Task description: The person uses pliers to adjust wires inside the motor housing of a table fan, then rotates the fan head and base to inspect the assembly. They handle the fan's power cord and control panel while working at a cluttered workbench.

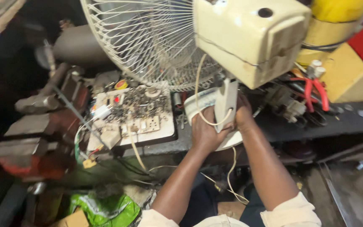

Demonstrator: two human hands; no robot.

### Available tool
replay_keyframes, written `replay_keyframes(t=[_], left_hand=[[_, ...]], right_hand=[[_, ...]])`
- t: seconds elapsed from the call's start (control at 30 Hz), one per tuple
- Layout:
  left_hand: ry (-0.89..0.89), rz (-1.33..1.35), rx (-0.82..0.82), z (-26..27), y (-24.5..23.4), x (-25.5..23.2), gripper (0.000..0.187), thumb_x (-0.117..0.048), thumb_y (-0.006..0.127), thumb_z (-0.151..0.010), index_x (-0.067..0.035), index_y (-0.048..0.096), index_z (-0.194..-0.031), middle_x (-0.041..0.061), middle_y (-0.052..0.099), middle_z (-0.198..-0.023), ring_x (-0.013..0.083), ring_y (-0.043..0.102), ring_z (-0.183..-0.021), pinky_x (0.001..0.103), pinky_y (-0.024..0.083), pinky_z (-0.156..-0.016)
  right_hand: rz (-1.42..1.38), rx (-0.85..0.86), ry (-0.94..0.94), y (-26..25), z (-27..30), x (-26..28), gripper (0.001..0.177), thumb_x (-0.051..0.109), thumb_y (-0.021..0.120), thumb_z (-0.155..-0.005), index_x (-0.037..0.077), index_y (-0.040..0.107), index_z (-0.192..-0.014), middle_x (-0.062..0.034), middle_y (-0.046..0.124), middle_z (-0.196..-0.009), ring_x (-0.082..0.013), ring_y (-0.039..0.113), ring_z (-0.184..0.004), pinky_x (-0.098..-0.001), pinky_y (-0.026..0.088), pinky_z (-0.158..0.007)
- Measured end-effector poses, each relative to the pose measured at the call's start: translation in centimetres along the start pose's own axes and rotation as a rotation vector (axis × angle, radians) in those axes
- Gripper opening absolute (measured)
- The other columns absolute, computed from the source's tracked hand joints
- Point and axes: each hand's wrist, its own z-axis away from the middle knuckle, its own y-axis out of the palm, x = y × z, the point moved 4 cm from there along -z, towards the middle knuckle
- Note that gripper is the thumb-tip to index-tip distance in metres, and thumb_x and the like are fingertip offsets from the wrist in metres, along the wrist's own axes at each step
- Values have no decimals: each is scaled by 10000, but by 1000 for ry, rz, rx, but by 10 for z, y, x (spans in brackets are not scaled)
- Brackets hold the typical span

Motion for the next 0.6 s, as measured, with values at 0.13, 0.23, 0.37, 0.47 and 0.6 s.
replay_keyframes(t=[0.13,0.23,0.37,0.47,0.6], left_hand=[[-20,-17,9,0,2,1,715,-424,883,-731,-20,610,-1254,191,699,-1117,390,646,-1072,532,439,-954],[-33,-50,15,1,5,4,746,-430,881,-741,-3,594,-1282,210,680,-1151,413,613,-1085,537,422,-963],[-1,-82,6,2,10,6,779,-454,854,-772,11,560,-1324,208,665,-1177,404,608,-1130,531,402,-997],[8,-99,-2,4,11,8,787,-480,841,-795,13,549,-1335,206,662,-1187,407,604,-1129,528,398,-998],[-6,-96,7,4,11,8,776,-489,835,-787,7,560,-1317,200,666,-1163,401,613,-1113,535,397,-998]], right_hand=[[-25,0,13,1,-2,-6,397,277,654,-977,29,624,-1286,-101,713,-1114,-194,710,-955,-329,590,-815],[-37,-10,45,11,6,2,387,280,646,-971,34,636,-1269,-101,723,-1090,-186,714,-934,-319,589,-796],[5,115,-22,33,22,30,378,265,641,-993,-1,678,-1259,-90,739,-1108,-153,708,-949,-285,570,-803],[32,139,-26,41,31,44,375,267,633,-1010,-10,687,-1256,-88,740,-1090,-143,701,-935,-272,556,-786],[39,178,-46,44,33,47,381,273,638,-1015,-26,689,-1246,-95,737,-1069,-146,694,-915,-274,549,-768]])
